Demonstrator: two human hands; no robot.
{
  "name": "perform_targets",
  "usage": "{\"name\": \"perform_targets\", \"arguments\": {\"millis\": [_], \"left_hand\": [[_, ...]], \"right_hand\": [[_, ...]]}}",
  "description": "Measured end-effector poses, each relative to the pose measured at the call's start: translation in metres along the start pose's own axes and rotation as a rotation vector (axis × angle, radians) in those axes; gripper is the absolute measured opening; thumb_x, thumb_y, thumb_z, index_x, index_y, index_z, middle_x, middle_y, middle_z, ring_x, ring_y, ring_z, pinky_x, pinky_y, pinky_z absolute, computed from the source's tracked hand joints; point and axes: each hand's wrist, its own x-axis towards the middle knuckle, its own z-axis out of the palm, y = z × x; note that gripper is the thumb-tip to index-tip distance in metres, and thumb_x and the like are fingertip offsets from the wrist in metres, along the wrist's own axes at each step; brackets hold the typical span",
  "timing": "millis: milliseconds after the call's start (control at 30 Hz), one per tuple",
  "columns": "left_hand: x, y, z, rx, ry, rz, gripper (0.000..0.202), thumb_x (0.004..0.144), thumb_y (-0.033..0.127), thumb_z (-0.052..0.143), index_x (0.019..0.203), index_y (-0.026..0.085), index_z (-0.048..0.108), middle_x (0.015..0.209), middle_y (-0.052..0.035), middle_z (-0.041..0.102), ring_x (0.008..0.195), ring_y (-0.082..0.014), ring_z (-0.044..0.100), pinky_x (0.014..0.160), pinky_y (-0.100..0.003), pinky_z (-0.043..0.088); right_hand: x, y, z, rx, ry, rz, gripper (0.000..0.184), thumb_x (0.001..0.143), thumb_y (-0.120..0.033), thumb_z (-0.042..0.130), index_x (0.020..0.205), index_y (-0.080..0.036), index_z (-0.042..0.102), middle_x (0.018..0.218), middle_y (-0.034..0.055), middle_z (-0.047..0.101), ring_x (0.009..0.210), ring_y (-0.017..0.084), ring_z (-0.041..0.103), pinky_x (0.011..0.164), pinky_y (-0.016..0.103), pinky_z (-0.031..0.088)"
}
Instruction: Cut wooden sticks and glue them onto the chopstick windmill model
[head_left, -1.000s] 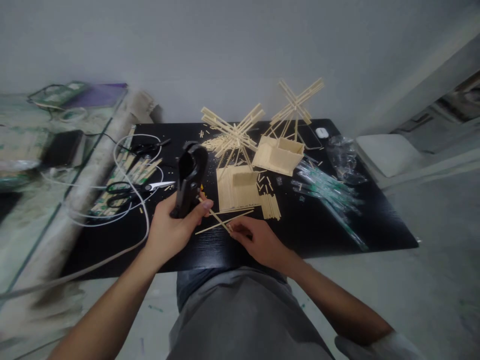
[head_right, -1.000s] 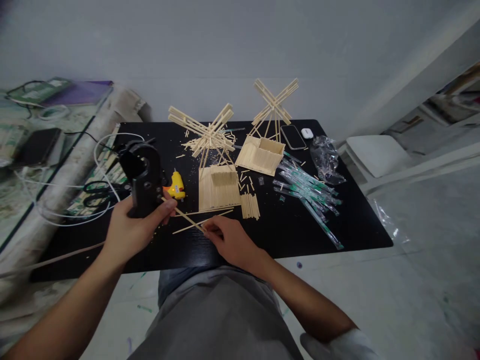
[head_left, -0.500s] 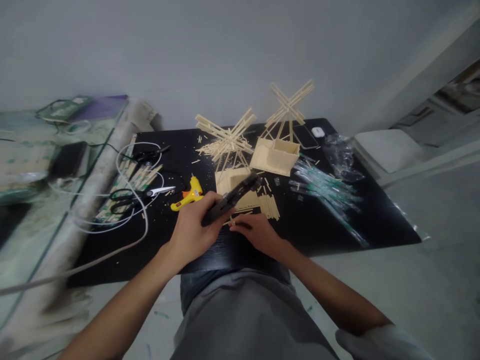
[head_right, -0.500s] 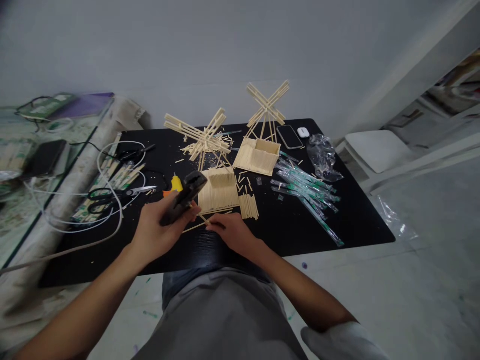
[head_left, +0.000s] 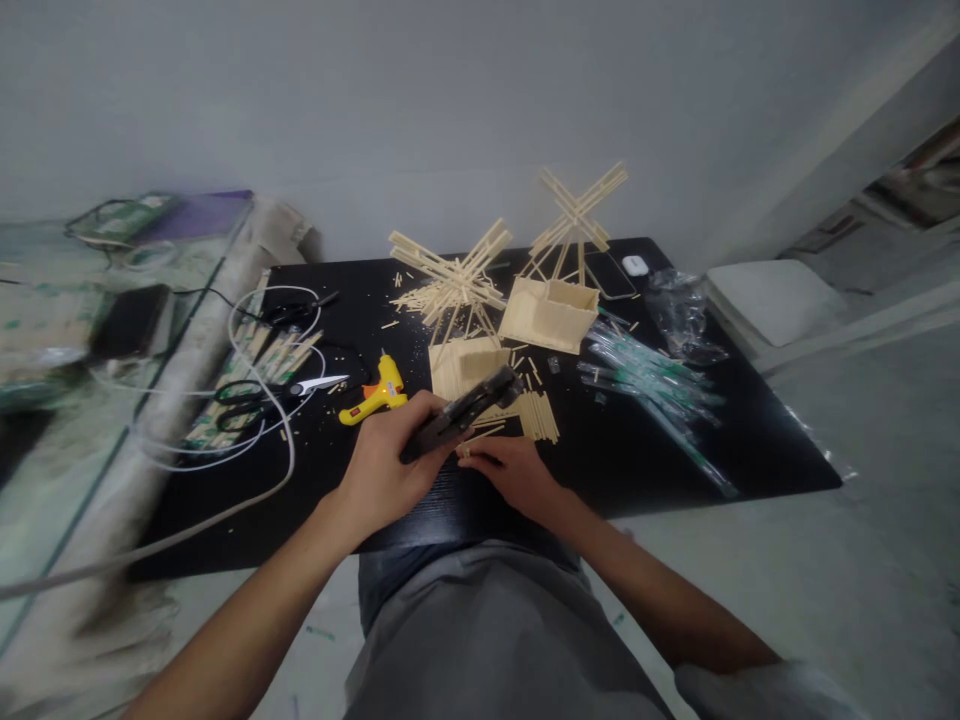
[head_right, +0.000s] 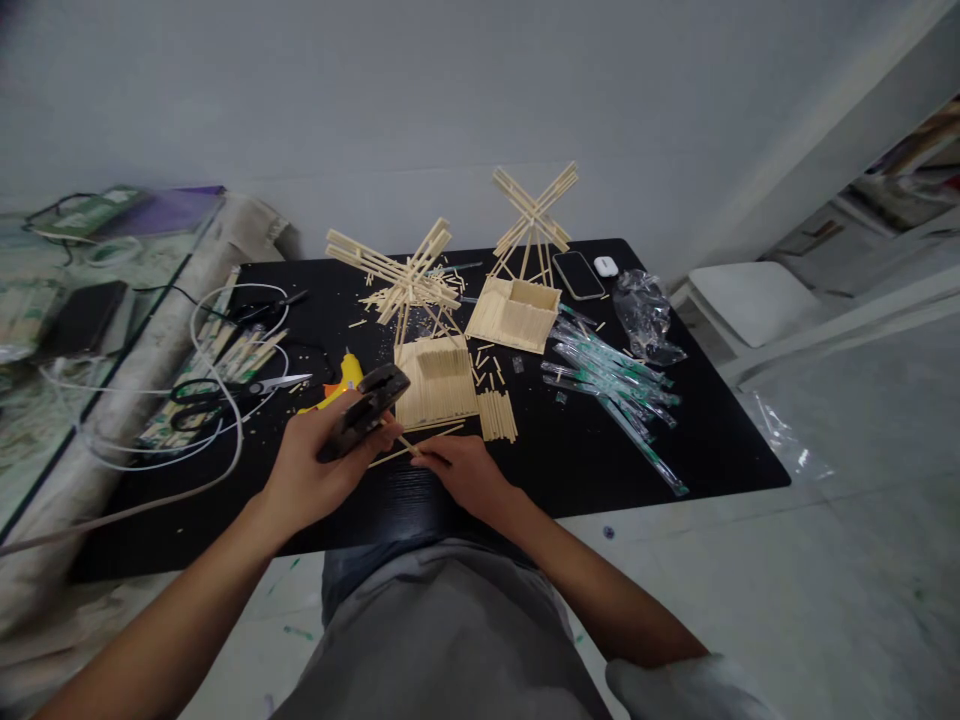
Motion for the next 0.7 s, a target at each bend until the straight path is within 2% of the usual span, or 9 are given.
{"name": "perform_targets", "arguments": {"millis": [100, 300, 400, 500, 600, 700], "left_hand": [[-0.001, -0.002, 0.001, -0.012, -0.005, 0.008, 0.006, 0.094, 0.026, 0.072, 0.093, 0.020, 0.072, 0.074, 0.0039, 0.069, 0.062, -0.0107, 0.058, 0.060, -0.021, 0.045], [-0.004, -0.001, -0.004, -0.041, -0.015, -0.011, 0.013, 0.097, 0.033, 0.071, 0.097, 0.020, 0.073, 0.084, 0.0003, 0.075, 0.072, -0.0144, 0.067, 0.069, -0.024, 0.051], [-0.015, -0.005, -0.015, 0.053, -0.001, -0.047, 0.019, 0.098, 0.037, 0.069, 0.107, 0.020, 0.071, 0.090, -0.0019, 0.076, 0.077, -0.0174, 0.070, 0.073, -0.026, 0.053], [-0.036, -0.020, -0.025, 0.180, 0.026, -0.081, 0.025, 0.101, 0.038, 0.062, 0.117, 0.019, 0.067, 0.099, -0.0040, 0.077, 0.081, -0.0187, 0.071, 0.075, -0.027, 0.054], [-0.059, -0.039, -0.027, 0.333, 0.015, -0.103, 0.024, 0.103, 0.038, 0.059, 0.118, 0.019, 0.063, 0.101, -0.0058, 0.076, 0.084, -0.0214, 0.073, 0.079, -0.030, 0.056], [-0.074, -0.053, -0.022, 0.546, -0.032, -0.073, 0.028, 0.102, 0.033, 0.056, 0.124, 0.017, 0.060, 0.109, -0.0120, 0.074, 0.098, -0.0294, 0.073, 0.086, -0.038, 0.057]], "right_hand": [[-0.001, 0.001, 0.002, 0.000, 0.012, -0.007, 0.009, 0.097, -0.021, 0.076, 0.100, -0.024, 0.084, 0.099, 0.0025, 0.086, 0.093, 0.021, 0.081, 0.092, 0.031, 0.060], [-0.002, 0.003, 0.003, -0.001, 0.025, -0.018, 0.008, 0.098, -0.022, 0.076, 0.100, -0.025, 0.083, 0.099, 0.0016, 0.085, 0.091, 0.019, 0.081, 0.090, 0.030, 0.060], [-0.003, 0.004, 0.003, 0.005, 0.028, -0.026, 0.007, 0.099, -0.024, 0.075, 0.098, -0.024, 0.082, 0.099, 0.0017, 0.085, 0.092, 0.019, 0.081, 0.092, 0.030, 0.060], [-0.004, 0.005, 0.004, 0.018, 0.038, -0.030, 0.007, 0.100, -0.025, 0.075, 0.104, -0.025, 0.080, 0.103, 0.0017, 0.085, 0.095, 0.019, 0.081, 0.095, 0.031, 0.061], [-0.005, 0.007, 0.006, 0.033, 0.053, -0.016, 0.029, 0.099, -0.025, 0.075, 0.128, -0.028, 0.074, 0.103, 0.0000, 0.085, 0.097, 0.019, 0.082, 0.099, 0.034, 0.061], [-0.006, 0.007, 0.006, 0.048, 0.057, -0.005, 0.052, 0.098, -0.023, 0.076, 0.147, -0.030, 0.060, 0.102, -0.0019, 0.085, 0.100, 0.019, 0.082, 0.102, 0.036, 0.061]]}}
